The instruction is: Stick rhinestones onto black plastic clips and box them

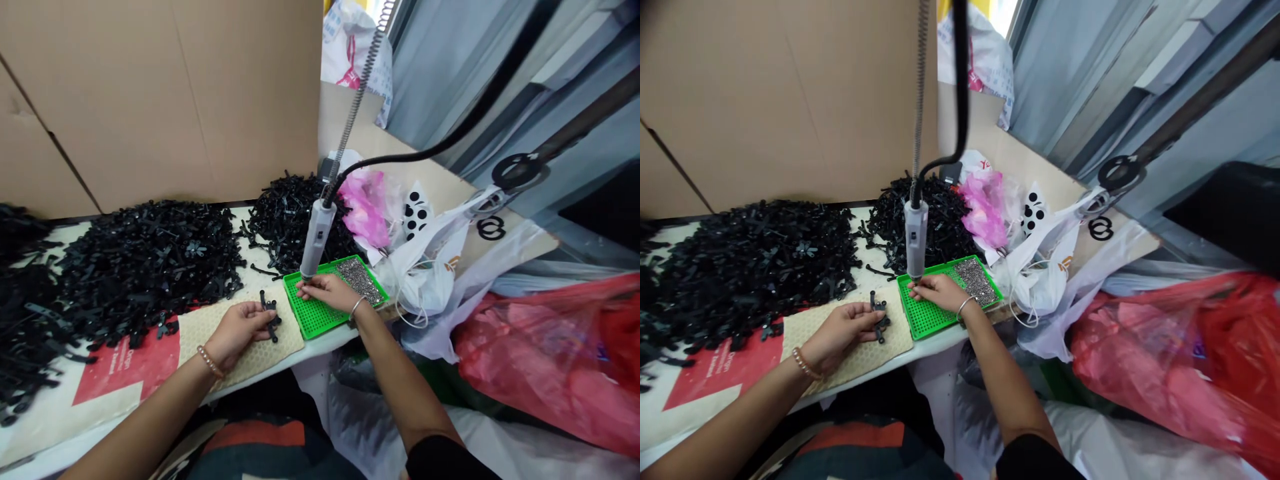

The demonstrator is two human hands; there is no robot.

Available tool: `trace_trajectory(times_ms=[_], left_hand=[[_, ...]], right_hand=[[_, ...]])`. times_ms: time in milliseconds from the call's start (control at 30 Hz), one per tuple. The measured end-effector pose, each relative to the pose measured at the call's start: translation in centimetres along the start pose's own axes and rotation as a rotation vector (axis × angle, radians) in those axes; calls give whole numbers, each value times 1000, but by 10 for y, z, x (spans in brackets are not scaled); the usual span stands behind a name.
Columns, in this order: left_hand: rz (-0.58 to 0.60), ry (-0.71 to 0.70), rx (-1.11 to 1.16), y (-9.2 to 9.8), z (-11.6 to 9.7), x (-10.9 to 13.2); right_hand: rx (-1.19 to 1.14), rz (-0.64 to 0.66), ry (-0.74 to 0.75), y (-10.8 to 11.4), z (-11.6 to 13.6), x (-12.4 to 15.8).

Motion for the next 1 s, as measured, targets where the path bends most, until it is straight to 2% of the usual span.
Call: trace_trajectory(times_ms=[167, 367, 500, 700, 833, 1000], left_hand=[[-1, 2, -22, 0, 0, 0], [-1, -4, -31, 0, -1, 1], [-6, -3, -28, -1, -1, 1], [-8, -15, -12, 1, 0, 0], [-6, -22, -18, 0, 0, 0], [-21, -25, -14, -1, -1, 1]], right_hand=[[-4, 7, 2, -4, 0, 2], [-184, 54, 23, -7, 11, 10], [-142, 42, -20, -5, 9, 14], [255, 34, 18, -5, 0, 12], [562, -22, 117, -7, 12, 11], [879, 48, 165, -9, 22, 15]])
Point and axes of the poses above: each hand's wrist, its own x-axis away from the middle knuckle, its own y-axis out of the back of the hand, z = x × y, the point moved 4 cm from there along -x, towards the middle knuckle, and after that the axes turned 5 degrees about y, right-handed, at the moved point
